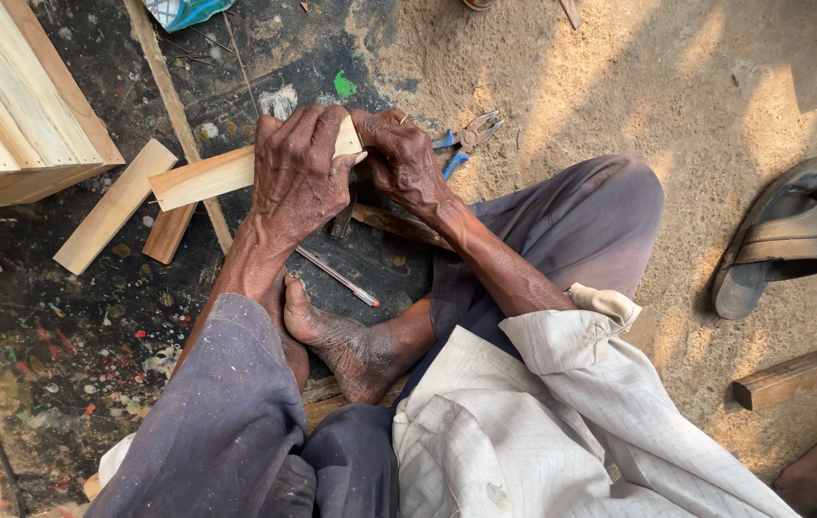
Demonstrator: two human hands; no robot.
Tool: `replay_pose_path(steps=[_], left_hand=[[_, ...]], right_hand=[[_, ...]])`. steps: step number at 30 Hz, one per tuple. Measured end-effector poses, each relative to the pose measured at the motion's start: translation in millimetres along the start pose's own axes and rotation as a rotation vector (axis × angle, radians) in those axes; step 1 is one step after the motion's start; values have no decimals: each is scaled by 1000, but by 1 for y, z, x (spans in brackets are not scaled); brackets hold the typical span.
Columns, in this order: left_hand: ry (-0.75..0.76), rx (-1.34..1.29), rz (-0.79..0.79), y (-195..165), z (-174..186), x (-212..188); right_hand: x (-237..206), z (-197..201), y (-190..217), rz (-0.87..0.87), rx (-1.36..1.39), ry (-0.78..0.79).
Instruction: The person sits on the floor assembling small wooden boxes. They apply glue from a can onto small wood pieces using a stick, press pieces together, and use a hammer to drive nails into the joints, working on several box parts one at a time.
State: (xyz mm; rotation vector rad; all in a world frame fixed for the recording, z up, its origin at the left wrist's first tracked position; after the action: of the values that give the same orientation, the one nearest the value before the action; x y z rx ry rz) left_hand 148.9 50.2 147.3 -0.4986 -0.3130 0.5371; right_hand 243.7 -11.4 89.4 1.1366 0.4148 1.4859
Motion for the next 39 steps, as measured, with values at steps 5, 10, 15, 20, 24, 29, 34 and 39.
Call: replay_pose_path(steps=[5, 10, 15, 20, 24, 29, 34, 39], left_hand=[[14, 41, 6, 5, -6, -3], [-6, 10, 11, 6, -5, -3], [-25, -22, 11, 8, -3, -1], [-17, -31, 36, 12, -5, -1], [-49, -47, 28, 11, -3, -2], [-44, -55, 34, 12, -5, -2], [-34, -42, 37, 13, -7, 0], [-33, -14, 33, 14, -10, 0]], right_hand=[[1, -2, 0, -6, 29, 14], [2, 0, 3, 12, 40, -3], [2, 0, -2, -57, 39, 19], [4, 2, 3, -21, 51, 17], [6, 2, 1, -70, 62, 22], [6, 3, 3, -56, 39, 11], [5, 1, 0, -66, 45, 8], [0, -4, -8, -132, 35, 38]])
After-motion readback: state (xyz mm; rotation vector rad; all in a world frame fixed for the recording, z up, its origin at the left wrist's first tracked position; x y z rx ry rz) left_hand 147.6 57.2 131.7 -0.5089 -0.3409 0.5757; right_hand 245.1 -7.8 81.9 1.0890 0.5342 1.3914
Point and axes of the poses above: each hand's wrist, its own x-axis towards the middle knuckle, its own z-axis out of the back of the hand, y = z × x, the point moved 10 cm from there along x, towards the middle knuckle, and after that the axes turned 7 degrees about z, right-handed, at the moved point
